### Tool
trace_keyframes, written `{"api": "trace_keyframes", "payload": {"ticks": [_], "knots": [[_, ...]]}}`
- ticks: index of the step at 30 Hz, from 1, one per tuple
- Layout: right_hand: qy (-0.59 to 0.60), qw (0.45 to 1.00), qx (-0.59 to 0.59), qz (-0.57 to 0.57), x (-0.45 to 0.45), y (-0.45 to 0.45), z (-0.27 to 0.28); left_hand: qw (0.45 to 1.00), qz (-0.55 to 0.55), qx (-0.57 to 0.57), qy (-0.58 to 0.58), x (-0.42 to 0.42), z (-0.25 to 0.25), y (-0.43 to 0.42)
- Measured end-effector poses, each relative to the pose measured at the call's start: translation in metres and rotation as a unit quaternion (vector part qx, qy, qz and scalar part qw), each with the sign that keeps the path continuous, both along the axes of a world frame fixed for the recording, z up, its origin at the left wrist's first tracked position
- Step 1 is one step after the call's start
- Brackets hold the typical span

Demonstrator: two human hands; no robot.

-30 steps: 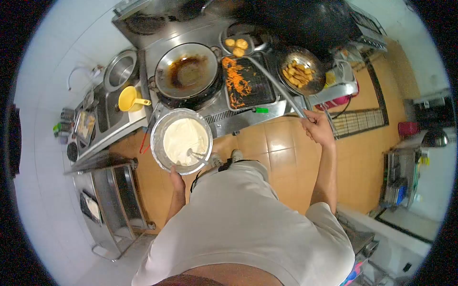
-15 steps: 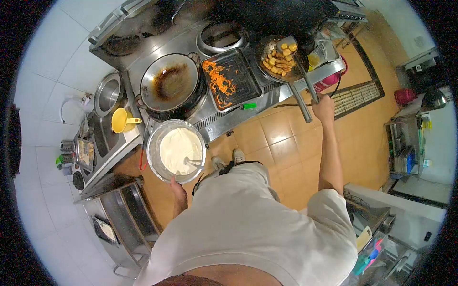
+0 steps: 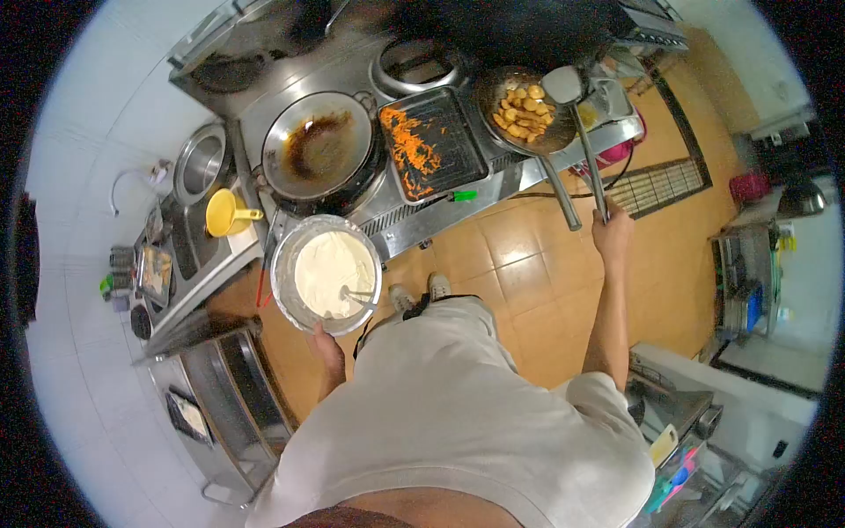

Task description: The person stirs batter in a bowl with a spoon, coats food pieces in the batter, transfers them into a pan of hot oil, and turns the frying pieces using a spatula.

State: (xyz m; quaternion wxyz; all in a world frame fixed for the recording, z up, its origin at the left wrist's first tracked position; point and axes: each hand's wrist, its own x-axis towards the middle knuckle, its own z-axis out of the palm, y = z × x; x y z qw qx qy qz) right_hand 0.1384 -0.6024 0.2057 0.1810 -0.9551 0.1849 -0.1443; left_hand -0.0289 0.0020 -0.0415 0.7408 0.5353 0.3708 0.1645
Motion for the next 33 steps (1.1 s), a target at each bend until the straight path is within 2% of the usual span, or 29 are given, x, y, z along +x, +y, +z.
{"api": "trace_keyframes", "payload": {"ticks": [2,3,5,6,9,11,13,15,16,20,26,33], "knots": [[0.009,0.996,0.092,0.020,-0.006,0.006,0.007,0.999,0.013,-0.019,0.040,0.002,0.013,-0.005],[0.018,0.989,0.140,0.036,-0.005,0.014,0.012,0.999,-0.005,-0.005,0.053,-0.003,-0.004,0.002],[0.048,0.981,0.176,0.068,-0.006,0.050,0.040,0.997,-0.027,0.025,0.066,0.002,0.019,-0.006],[0.062,0.976,0.191,0.081,-0.002,0.070,0.047,0.998,0.002,0.030,0.048,0.003,0.015,-0.009],[0.046,0.974,0.096,0.200,0.017,0.123,0.036,0.999,0.026,-0.008,0.019,0.005,0.010,-0.009],[-0.015,0.952,0.006,0.304,0.033,0.168,0.027,1.000,0.015,0.007,0.013,0.013,0.048,-0.022],[-0.017,0.926,0.016,0.377,0.057,0.200,0.003,0.999,0.003,0.025,0.032,0.015,0.063,-0.027],[0.014,0.919,-0.087,0.383,0.079,0.249,-0.012,0.996,-0.005,0.046,0.075,0.014,0.064,-0.024],[0.042,0.912,-0.128,0.387,0.086,0.260,-0.019,0.997,0.000,0.048,0.055,0.014,0.058,-0.023],[0.042,0.897,-0.194,0.394,0.098,0.286,-0.039,0.998,0.036,0.048,0.023,0.016,0.049,-0.025],[0.048,0.900,-0.210,0.379,0.105,0.298,-0.075,0.998,0.031,0.054,0.028,0.013,0.036,-0.021],[0.118,0.920,-0.135,0.348,0.091,0.291,-0.117,0.998,0.053,0.044,0.016,0.015,0.029,-0.024]]}}
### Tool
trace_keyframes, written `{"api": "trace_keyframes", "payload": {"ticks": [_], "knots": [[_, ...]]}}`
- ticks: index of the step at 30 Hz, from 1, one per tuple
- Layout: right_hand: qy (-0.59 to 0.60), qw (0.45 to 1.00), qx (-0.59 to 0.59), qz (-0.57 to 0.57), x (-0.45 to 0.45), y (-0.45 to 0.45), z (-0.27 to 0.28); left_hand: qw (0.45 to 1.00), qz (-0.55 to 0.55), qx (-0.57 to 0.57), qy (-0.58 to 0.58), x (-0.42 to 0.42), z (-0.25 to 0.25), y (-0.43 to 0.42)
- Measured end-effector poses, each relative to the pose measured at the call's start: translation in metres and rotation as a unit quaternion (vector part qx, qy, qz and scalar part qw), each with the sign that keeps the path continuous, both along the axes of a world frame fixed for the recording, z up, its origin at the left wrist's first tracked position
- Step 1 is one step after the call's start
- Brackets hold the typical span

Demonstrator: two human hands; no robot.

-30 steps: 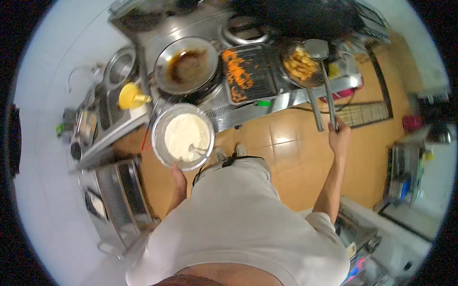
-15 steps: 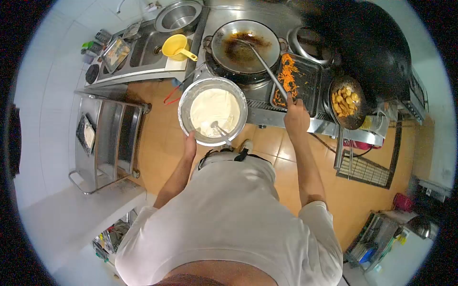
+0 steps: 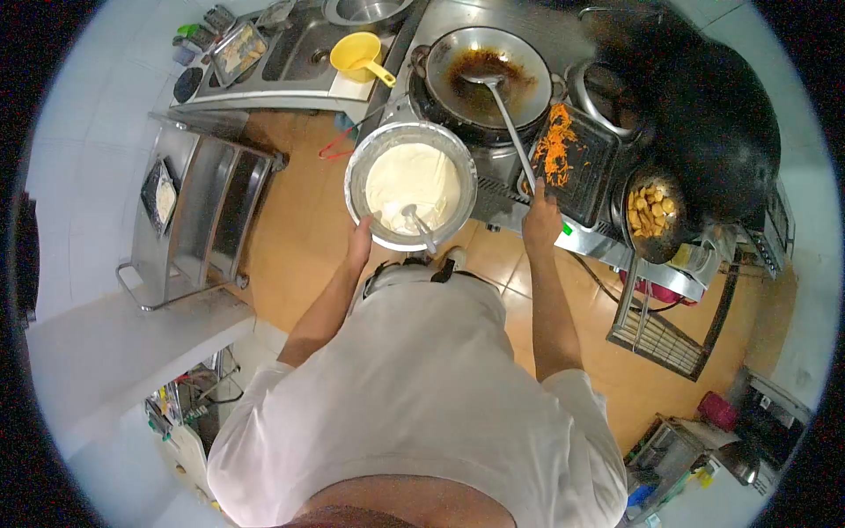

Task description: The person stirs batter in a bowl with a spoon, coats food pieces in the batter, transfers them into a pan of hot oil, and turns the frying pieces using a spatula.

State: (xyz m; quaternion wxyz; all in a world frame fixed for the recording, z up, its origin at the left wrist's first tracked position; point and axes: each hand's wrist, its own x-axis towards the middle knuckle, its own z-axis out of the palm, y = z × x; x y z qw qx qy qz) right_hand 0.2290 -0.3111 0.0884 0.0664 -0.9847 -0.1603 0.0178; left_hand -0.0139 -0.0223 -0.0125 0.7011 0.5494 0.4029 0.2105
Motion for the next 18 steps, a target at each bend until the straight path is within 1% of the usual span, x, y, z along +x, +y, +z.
{"api": "trace_keyframes", "payload": {"ticks": [3,6,8,9,11,12,13,14,16,18], "knots": [[0.052,0.998,-0.009,-0.019,-0.002,0.000,-0.010,1.000,-0.011,-0.006,0.004,-0.001,-0.002,0.000],[0.038,0.999,0.025,-0.023,-0.005,-0.001,-0.016,1.000,-0.013,-0.007,0.014,0.003,0.014,0.000],[-0.107,0.988,0.093,0.058,-0.011,0.008,0.014,1.000,-0.013,-0.008,0.027,0.005,0.037,-0.003],[-0.179,0.970,0.130,0.101,-0.013,0.020,0.029,0.999,-0.004,-0.014,0.028,0.007,0.044,-0.005],[-0.007,0.961,0.197,0.195,-0.029,0.049,0.040,0.998,-0.009,-0.032,0.059,0.004,0.039,-0.003],[0.077,0.942,0.228,0.236,-0.041,0.065,0.042,0.996,-0.014,-0.042,0.072,0.005,0.036,-0.002],[0.112,0.938,0.182,0.271,-0.057,0.082,0.042,0.999,0.008,-0.020,0.028,0.006,0.030,-0.003],[0.147,0.931,0.135,0.305,-0.073,0.097,0.043,0.999,-0.001,-0.038,0.030,0.008,0.024,-0.001],[0.140,0.930,0.033,0.338,-0.094,0.121,0.027,0.997,-0.013,-0.073,0.035,0.005,0.020,0.002],[0.171,0.930,-0.017,0.324,-0.098,0.137,0.020,0.997,0.005,-0.075,0.019,0.006,0.021,0.000]]}}
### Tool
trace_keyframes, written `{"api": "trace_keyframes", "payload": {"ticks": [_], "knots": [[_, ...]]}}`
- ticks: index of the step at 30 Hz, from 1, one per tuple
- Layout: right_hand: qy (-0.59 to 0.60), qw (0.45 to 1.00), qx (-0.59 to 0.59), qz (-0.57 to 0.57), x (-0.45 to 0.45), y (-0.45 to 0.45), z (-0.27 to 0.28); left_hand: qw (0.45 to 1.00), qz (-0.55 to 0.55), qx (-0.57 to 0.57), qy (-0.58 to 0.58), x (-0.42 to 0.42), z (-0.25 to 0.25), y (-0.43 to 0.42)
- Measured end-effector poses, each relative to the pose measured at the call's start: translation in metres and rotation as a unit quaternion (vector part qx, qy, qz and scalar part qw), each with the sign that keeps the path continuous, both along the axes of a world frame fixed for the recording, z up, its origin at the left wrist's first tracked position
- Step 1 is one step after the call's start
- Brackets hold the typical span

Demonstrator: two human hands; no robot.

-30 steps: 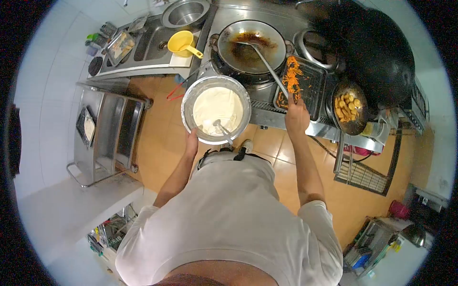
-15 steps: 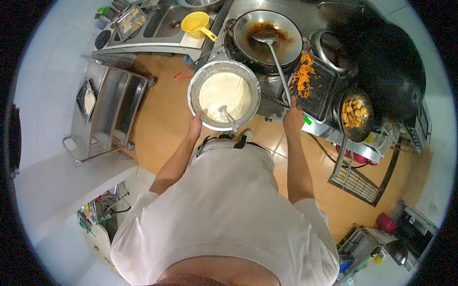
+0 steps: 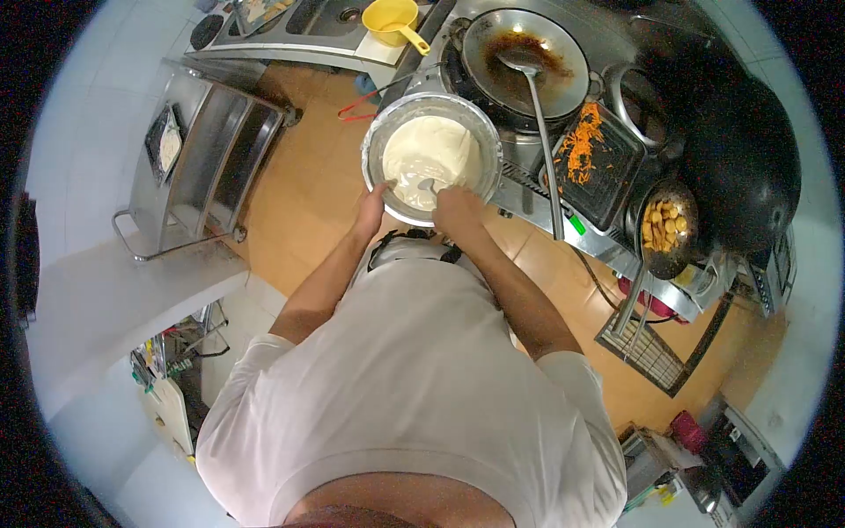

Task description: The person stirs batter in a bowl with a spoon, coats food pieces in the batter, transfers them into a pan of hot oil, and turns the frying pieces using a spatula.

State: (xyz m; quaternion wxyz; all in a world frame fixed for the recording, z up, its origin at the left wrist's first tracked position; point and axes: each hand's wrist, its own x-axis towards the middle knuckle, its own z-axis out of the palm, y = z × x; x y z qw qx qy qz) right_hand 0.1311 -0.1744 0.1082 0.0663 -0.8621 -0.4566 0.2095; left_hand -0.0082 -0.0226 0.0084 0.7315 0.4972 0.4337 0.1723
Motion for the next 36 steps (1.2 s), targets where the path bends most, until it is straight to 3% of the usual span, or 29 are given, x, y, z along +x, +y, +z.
{"api": "trace_keyframes", "payload": {"ticks": [6,10,13,22,25,28,36], "knots": [[-0.088,0.994,-0.034,0.049,0.023,0.001,-0.004,0.999,0.028,-0.036,-0.027,0.007,0.038,-0.007],[-0.109,0.990,0.084,0.033,0.055,0.001,0.020,0.998,0.010,-0.052,-0.034,0.006,0.021,-0.001],[-0.113,0.989,0.076,0.061,0.066,0.007,0.011,0.999,-0.032,-0.010,-0.021,0.001,0.004,0.004],[0.071,0.989,0.078,0.100,0.093,0.019,-0.027,0.991,0.026,-0.098,-0.084,0.005,0.002,0.001],[0.147,0.978,0.146,0.004,0.094,0.031,-0.035,0.982,0.042,-0.161,-0.085,0.004,-0.016,0.002],[0.337,0.916,0.139,-0.170,0.100,0.040,-0.022,0.988,0.045,-0.133,-0.061,0.003,-0.021,-0.001],[0.365,0.893,0.127,-0.230,0.102,0.052,-0.046,0.988,0.049,-0.144,-0.030,0.005,-0.014,0.000]]}}
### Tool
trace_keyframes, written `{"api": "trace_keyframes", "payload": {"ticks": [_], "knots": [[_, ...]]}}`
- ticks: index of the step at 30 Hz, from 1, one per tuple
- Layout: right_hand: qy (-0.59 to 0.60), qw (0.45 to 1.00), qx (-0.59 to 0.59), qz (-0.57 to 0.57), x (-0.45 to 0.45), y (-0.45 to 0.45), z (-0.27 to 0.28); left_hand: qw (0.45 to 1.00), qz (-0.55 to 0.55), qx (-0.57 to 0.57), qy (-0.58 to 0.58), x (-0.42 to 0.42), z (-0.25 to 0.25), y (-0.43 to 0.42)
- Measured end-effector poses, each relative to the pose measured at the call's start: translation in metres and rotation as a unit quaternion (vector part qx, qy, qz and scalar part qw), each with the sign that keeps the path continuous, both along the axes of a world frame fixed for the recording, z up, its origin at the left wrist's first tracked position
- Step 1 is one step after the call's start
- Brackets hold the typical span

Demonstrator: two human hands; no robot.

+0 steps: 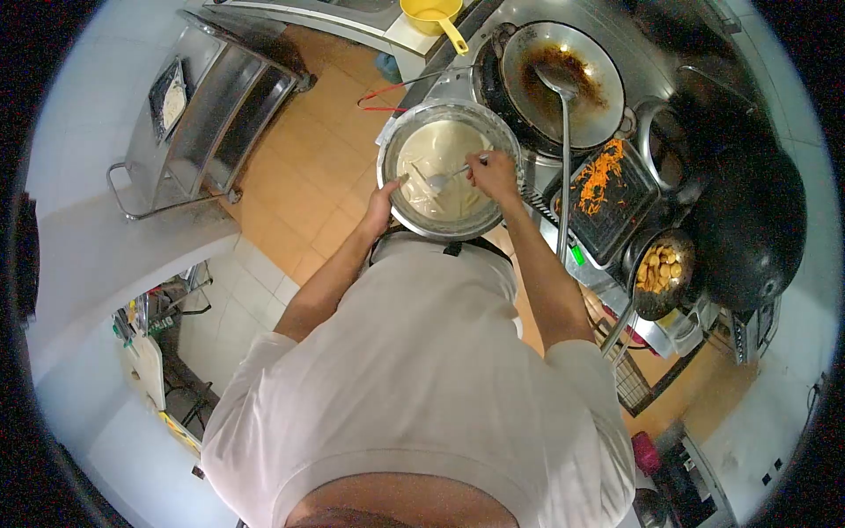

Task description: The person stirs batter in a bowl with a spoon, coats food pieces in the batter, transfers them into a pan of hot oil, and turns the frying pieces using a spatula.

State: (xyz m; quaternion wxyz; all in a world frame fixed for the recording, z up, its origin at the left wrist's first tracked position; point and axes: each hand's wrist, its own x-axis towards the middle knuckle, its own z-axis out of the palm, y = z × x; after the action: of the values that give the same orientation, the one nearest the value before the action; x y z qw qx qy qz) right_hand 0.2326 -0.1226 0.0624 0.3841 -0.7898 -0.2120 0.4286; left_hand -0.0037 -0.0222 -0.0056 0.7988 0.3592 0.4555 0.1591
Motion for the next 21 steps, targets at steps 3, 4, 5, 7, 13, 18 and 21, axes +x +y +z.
{"api": "trace_keyframes", "payload": {"ticks": [3,4,5,7,13,18,21], "knots": [[0.059,0.998,0.007,-0.025,0.002,-0.001,-0.010,1.000,-0.009,-0.022,0.005,0.000,0.013,0.003],[0.081,0.996,0.010,-0.034,0.002,-0.002,-0.008,1.000,-0.010,-0.022,0.011,0.001,0.018,0.003],[0.099,0.994,0.018,-0.050,0.002,-0.004,-0.005,1.000,-0.011,-0.021,0.016,0.002,0.022,0.003],[0.131,0.987,0.037,-0.081,0.006,-0.008,0.008,0.999,-0.001,-0.042,0.000,0.003,0.019,0.002],[0.145,0.962,0.139,-0.183,0.042,-0.036,0.061,0.999,0.002,-0.044,-0.029,-0.002,-0.001,0.002],[0.064,0.933,0.170,-0.310,0.119,-0.061,0.089,0.998,-0.006,-0.060,-0.030,-0.002,0.005,0.004],[0.037,0.925,0.201,-0.320,0.165,-0.077,0.093,0.999,-0.006,-0.030,-0.014,0.001,0.022,0.002]]}}
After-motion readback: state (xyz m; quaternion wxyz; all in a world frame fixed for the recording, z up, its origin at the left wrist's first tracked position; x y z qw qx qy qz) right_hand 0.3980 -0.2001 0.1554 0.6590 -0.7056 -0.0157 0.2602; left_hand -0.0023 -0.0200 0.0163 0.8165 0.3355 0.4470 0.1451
